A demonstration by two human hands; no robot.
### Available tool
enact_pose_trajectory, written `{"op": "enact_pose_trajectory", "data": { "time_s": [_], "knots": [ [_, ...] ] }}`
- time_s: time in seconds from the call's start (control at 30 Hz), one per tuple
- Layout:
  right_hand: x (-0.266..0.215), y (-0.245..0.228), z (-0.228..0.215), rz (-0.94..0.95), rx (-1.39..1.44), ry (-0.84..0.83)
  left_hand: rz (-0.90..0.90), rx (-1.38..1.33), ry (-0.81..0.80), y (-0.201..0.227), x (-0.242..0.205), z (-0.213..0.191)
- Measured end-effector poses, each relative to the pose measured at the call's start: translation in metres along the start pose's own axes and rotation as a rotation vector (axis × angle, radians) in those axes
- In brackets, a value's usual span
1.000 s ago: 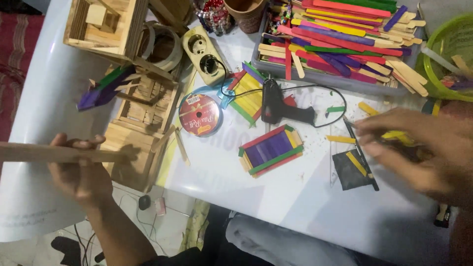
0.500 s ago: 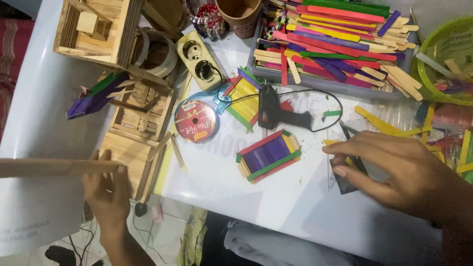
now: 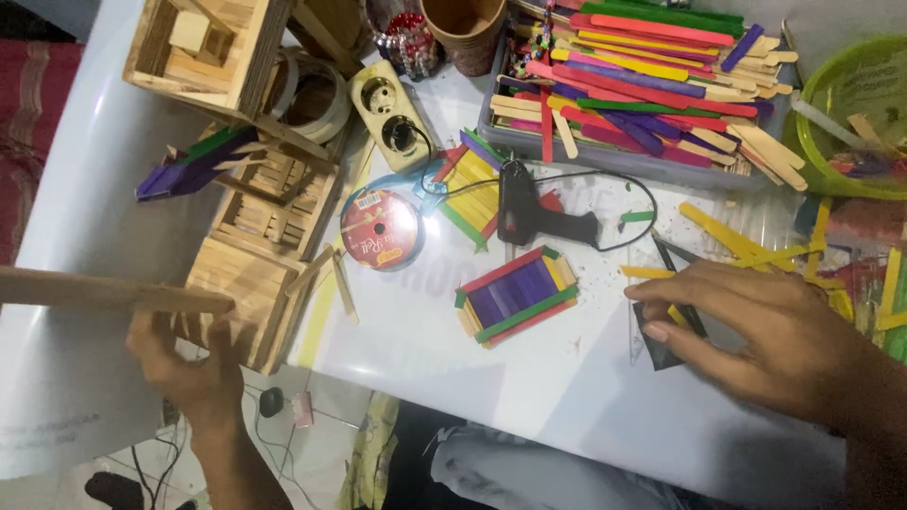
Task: Assembling a craft structure by cutting colored popsicle sticks to size and bonding them together using a hot glue gun.
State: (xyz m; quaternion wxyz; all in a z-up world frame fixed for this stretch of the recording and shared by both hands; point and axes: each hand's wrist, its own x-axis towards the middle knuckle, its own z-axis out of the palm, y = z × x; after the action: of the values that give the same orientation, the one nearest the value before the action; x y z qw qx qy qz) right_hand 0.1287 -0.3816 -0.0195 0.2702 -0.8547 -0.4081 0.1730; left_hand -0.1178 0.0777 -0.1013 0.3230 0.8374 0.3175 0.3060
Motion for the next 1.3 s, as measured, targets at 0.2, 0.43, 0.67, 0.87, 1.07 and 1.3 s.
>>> {"op": "enact_pose_trajectory", "data": {
  "time_s": [0.2,0.43,0.67,0.87,1.07,1.3],
  "knots": [
    [-0.016,-0.001,0.005,-0.129,0.066,0.1,0.669,0.071,0.755,-0.082,-0.028,-0.014],
    [-0.018,-0.009,0.021,-0.252,0.076,0.116,0.586,0.23,-0.113,0.046,-0.018,0.037],
    [-0.032,0.009,0.027,-0.114,0.078,0.069,0.664,0.292,-0.257,0.073,0.013,0.045],
    [-0.042,0.019,0.033,0.046,0.116,-0.001,0.755,0.259,-0.188,0.067,0.005,0.007],
    [-0.036,0.028,0.033,-0.065,0.046,0.129,0.92,-0.027,-0.288,0.08,0.005,0.048],
    [-0.06,0.061,0.012,0.469,-0.112,0.196,0.902,0.201,-0.243,0.137,0.035,0.098]
  ]
}}
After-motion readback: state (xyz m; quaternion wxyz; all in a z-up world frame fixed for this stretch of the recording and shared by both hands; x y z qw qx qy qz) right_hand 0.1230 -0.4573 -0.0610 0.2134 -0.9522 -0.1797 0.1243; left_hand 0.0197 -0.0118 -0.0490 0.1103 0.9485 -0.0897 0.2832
